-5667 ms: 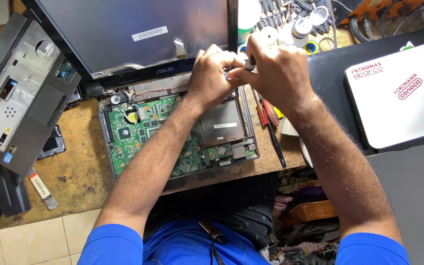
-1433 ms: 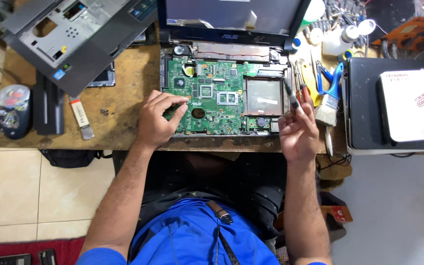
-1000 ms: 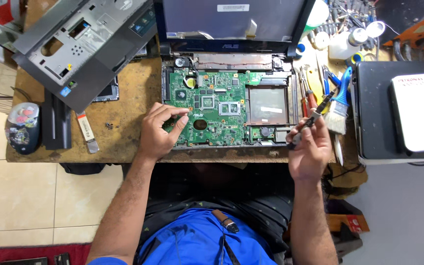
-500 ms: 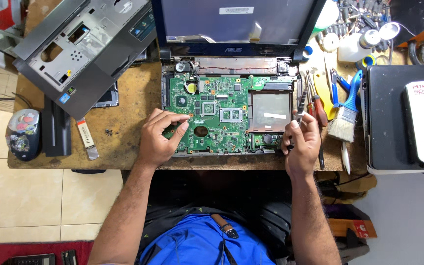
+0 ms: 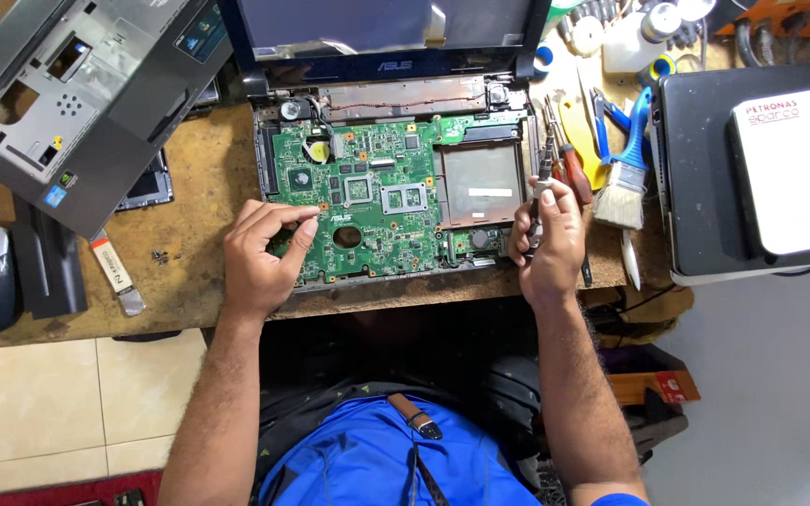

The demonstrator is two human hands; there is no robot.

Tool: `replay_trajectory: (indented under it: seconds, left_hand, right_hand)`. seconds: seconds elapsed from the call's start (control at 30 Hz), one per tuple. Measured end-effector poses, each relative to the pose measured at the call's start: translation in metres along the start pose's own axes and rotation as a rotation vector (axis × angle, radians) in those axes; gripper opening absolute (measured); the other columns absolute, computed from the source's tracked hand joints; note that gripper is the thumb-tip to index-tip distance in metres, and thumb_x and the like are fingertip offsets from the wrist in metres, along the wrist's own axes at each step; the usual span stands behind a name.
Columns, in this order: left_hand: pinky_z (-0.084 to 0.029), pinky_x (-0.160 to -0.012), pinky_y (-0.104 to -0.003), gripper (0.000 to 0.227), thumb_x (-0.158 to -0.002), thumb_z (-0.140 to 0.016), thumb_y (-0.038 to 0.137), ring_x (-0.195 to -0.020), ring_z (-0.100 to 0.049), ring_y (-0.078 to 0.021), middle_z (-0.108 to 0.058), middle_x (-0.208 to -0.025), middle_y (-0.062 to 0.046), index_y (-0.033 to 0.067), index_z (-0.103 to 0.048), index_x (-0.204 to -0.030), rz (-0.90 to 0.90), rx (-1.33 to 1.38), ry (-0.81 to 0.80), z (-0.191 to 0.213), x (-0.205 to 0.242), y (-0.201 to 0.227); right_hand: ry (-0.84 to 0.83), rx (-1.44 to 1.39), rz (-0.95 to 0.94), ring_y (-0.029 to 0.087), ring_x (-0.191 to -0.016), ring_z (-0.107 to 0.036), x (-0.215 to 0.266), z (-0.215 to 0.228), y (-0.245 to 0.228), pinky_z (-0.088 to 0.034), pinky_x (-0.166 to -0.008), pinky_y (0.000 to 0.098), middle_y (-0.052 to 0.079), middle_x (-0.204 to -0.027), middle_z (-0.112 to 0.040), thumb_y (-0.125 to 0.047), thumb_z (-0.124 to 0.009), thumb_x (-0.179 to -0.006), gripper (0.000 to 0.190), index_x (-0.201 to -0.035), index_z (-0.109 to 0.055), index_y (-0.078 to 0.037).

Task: The person assembles a laptop by screwing components onto the motherboard, placing the palm rest, and installing the keyboard. The person uses a screwdriver to secure screws and aligns parts into place.

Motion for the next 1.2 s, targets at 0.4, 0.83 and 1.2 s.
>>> replay_trajectory:
  seconds: [0.4, 0.83, 1.2]
  left_hand:
    - [-0.053, -0.080, -0.039, 0.008, -0.100, -0.075, 0.012, -0.078, -0.065, -0.0280, -0.074, -0.086, -0.010, 0.0080, -0.081, -0.103, -0.025, 0.010, 0.007, 0.000, 0.001, 0.000]
    - [-0.053, -0.079, -0.038, 0.008, -0.100, -0.075, 0.011, -0.078, -0.065, -0.0280, -0.074, -0.087, -0.010, 0.0074, -0.081, -0.104, -0.045, 0.002, -0.002, 0.000, 0.002, 0.000]
    - [-0.053, -0.079, -0.040, 0.007, -0.101, -0.076, 0.008, -0.078, -0.064, -0.0299, -0.075, -0.090, -0.012, 0.0033, -0.080, -0.104, -0.029, -0.033, -0.010, -0.001, -0.001, 0.006]
  right_hand:
    - [0.011, 0.080, 0.187, 0.009, -0.042, -0.048, -0.013, 0.012, -0.041, -0.039, -0.030, 0.0221, 0.002, -0.067, -0.053, -0.022, -0.052, -0.110, 0.023, -0.126, -0.055, -0.007]
    - [0.052, 0.064, 0.241, 0.009, -0.043, -0.053, 0.020, 0.020, -0.032, -0.047, -0.036, 0.0214, 0.001, -0.066, -0.058, -0.022, -0.045, -0.112, 0.020, -0.121, -0.054, -0.007]
    - [0.112, 0.250, 0.203, 0.012, -0.054, -0.059, 0.033, 0.038, -0.048, -0.050, -0.036, 0.0231, 0.011, -0.078, -0.065, -0.011, -0.049, -0.108, 0.021, -0.124, -0.054, 0.001]
Point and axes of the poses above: each hand's wrist, its own x-axis away from the middle knuckle, its own z-axis out of the back of the hand, y = z × x, the point moved 8 cm from there along -x, towards the middle knuckle
